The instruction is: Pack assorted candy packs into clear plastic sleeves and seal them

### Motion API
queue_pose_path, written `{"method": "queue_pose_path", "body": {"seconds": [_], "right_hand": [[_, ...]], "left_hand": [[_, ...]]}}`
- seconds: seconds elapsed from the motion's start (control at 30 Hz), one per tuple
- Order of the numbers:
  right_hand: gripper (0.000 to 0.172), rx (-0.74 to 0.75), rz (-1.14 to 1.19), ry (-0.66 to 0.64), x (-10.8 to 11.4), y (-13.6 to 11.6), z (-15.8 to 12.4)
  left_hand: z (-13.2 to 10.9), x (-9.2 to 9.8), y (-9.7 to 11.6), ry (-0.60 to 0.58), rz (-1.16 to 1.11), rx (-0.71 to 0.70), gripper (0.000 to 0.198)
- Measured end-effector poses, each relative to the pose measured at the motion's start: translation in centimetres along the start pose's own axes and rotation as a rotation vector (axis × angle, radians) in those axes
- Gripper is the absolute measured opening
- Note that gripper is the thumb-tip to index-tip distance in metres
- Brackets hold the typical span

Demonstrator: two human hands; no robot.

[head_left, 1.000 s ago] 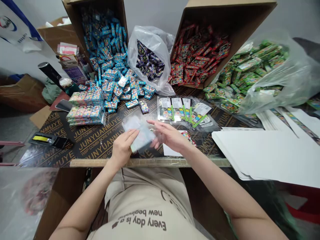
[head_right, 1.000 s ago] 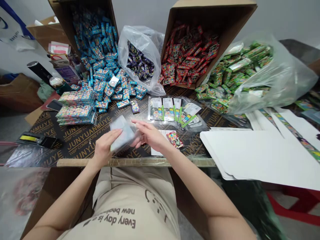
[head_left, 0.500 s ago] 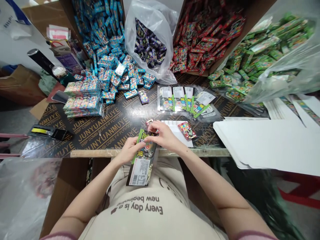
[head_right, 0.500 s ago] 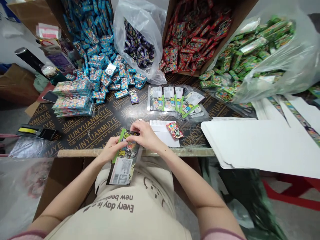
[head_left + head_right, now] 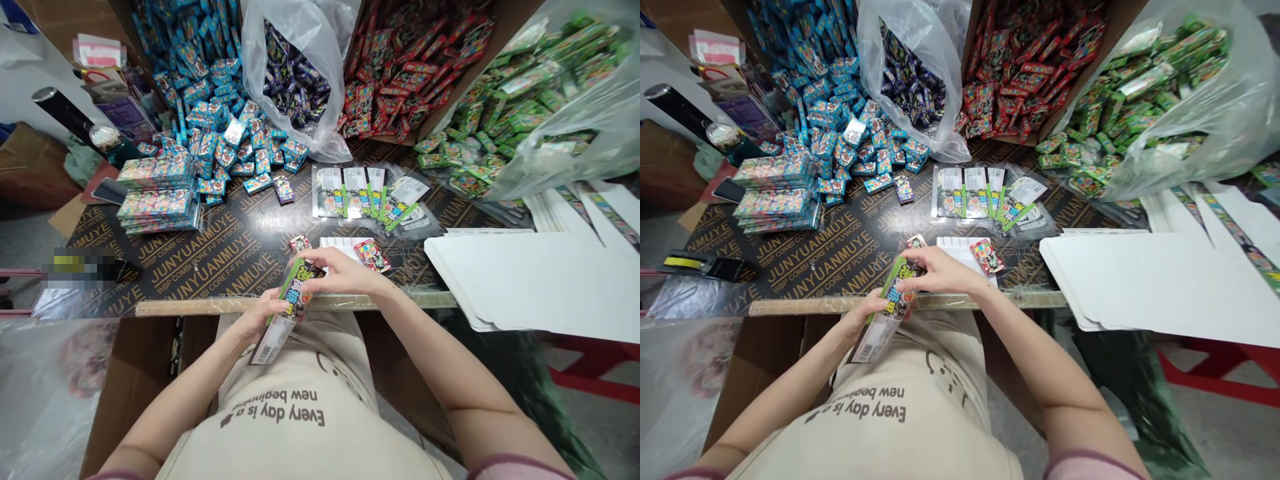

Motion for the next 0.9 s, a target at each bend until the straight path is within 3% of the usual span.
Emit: {"method": "queue_pose_path", "body": {"seconds": [0.07, 0.1, 0.2, 0.23, 0.33, 0.4, 0.5, 0.57, 0.67, 0.77, 0.9], "right_hand": [[0.037, 0.005, 0.013, 0.021, 0.0, 0.3, 0.0], [0.038, 0.002, 0.004, 0.121, 0.3, 0.6, 0.0], [0.047, -0.045, -0.004, 0.595, 1.5, 2.0, -0.5], [0.053, -0.074, 0.039, 0.68, 1.4, 2.5, -0.7], [0.073, -0.148, 0.23, 0.614, 0.3, 3.8, -0.5], [0.074, -0.159, 0.298, 0.608, -0.2, 4.2, -0.4], [0.072, -0.206, 0.481, 0.701, -0.4, 4.6, -0.5], [0.074, -0.287, 0.661, 0.583, -1.3, 4.8, -0.2], [0.057, -0.309, 0.749, 0.377, -3.0, 4.5, 0.4], [0.037, -0.252, 0.685, 0.437, -3.4, 4.1, 0.7], [0.032, -0.237, 0.574, 0.511, -2.9, 3.7, 0.8]], "left_hand": [[0.0, 0.1, 0.2, 0.017, 0.033, -0.001, 0.042], [0.0, 0.2, 0.4, 0.032, 0.059, -0.021, 0.04], [0.2, 0.9, 1.4, 0.118, 0.103, -0.111, 0.038], [0.2, 1.3, 1.6, 0.152, 0.105, -0.126, 0.038], [0.4, 2.0, 1.9, 0.213, 0.101, -0.127, 0.04], [0.4, 2.0, 2.0, 0.211, 0.114, -0.107, 0.04], [0.3, 1.6, 2.2, 0.167, 0.159, -0.093, 0.04], [0.3, 1.4, 2.4, 0.14, 0.174, -0.101, 0.041], [0.4, 1.5, 3.2, 0.159, 0.245, -0.192, 0.04], [0.4, 1.2, 4.1, 0.168, 0.447, -0.326, 0.034], [0.2, 1.0, 4.7, 0.257, 0.594, -0.378, 0.033]]}}
Point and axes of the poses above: each hand's wrist, its own z-axis towards the middle knuckle, its own x-axis out of the back of the hand, y = z × x, the point moved 4 cm from there along z, towards the middle knuckle, and after that the axes turned 1 degree about y, right-handed, at the moved point
